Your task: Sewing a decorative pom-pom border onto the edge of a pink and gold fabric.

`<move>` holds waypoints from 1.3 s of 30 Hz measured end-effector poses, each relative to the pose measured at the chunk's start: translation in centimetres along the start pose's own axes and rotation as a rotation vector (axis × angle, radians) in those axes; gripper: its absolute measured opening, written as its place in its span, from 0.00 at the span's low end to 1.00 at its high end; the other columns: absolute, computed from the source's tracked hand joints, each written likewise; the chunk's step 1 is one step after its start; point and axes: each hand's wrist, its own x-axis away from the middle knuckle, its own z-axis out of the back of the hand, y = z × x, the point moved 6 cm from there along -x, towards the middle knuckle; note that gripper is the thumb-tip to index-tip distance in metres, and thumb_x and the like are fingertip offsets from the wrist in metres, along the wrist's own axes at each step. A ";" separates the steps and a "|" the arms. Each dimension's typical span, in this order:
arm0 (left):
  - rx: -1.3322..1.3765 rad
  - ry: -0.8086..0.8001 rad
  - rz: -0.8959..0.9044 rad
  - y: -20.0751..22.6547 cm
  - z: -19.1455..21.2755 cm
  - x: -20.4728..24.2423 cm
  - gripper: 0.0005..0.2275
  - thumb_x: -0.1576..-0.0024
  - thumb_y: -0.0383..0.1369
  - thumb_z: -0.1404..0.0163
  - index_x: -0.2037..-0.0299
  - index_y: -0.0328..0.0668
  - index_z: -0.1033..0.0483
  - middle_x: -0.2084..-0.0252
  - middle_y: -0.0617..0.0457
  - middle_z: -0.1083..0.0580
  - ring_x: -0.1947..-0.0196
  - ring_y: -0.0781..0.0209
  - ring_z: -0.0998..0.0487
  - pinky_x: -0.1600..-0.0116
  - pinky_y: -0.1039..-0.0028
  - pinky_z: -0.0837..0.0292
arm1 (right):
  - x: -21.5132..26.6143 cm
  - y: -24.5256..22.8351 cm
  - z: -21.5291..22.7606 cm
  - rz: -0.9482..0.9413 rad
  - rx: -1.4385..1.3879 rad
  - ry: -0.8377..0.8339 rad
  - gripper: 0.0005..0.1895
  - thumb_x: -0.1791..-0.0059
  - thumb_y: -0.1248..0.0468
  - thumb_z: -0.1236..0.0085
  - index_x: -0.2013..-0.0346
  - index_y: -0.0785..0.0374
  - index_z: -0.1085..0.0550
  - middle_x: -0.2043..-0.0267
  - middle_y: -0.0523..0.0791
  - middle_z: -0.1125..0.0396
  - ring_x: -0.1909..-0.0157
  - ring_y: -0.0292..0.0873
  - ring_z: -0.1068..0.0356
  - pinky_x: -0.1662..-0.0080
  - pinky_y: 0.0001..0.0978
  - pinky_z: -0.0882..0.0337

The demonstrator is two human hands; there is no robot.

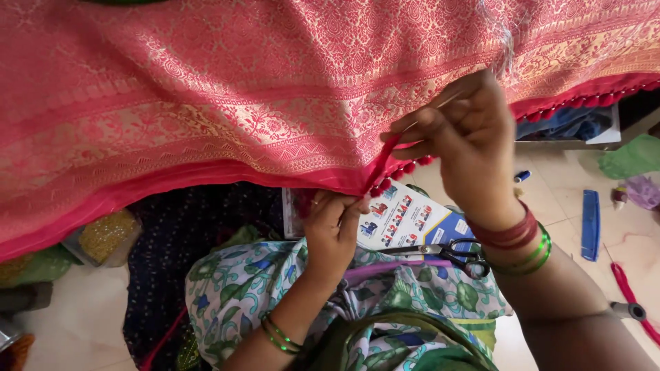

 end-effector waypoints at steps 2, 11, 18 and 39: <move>0.003 0.018 -0.002 -0.4 -0.1 0.8 0.02 0.40 0.25 0.44 0.65 0.38 0.22 0.66 0.53 0.22 0.60 0.54 0.23 0.51 0.68 0.28 | 0.0 0.5 -0.7 -0.009 0.050 -0.036 0.08 0.40 0.77 0.54 0.51 0.67 0.41 0.58 0.56 0.27 0.55 0.50 0.21 0.58 0.38 0.17; 0.243 -0.060 0.373 -5.0 0.0 0.6 0.06 0.42 0.31 0.40 0.65 0.35 0.19 0.61 0.51 0.28 0.62 0.64 0.27 0.57 0.71 0.30 | 0.2 1.1 -1.6 -0.092 0.004 -0.103 0.07 0.41 0.77 0.56 0.52 0.65 0.40 0.58 0.55 0.27 0.54 0.50 0.21 0.58 0.36 0.18; 0.562 -0.227 0.507 -6.2 -2.5 -1.2 0.14 0.36 0.33 0.45 0.50 0.26 0.25 0.54 0.45 0.26 0.54 0.61 0.28 0.47 0.67 0.34 | 0.6 1.4 -1.4 -0.101 -0.049 -0.100 0.08 0.42 0.76 0.54 0.51 0.65 0.40 0.59 0.53 0.27 0.54 0.49 0.21 0.57 0.38 0.16; -0.229 -0.125 -0.285 1.1 1.9 -1.8 0.10 0.43 0.27 0.44 0.52 0.40 0.20 0.56 0.42 0.22 0.56 0.40 0.21 0.48 0.60 0.28 | 9.5 5.4 1.6 -0.382 -0.235 -0.169 0.08 0.43 0.64 0.53 0.58 0.68 0.32 0.63 0.56 0.24 0.61 0.52 0.18 0.69 0.37 0.18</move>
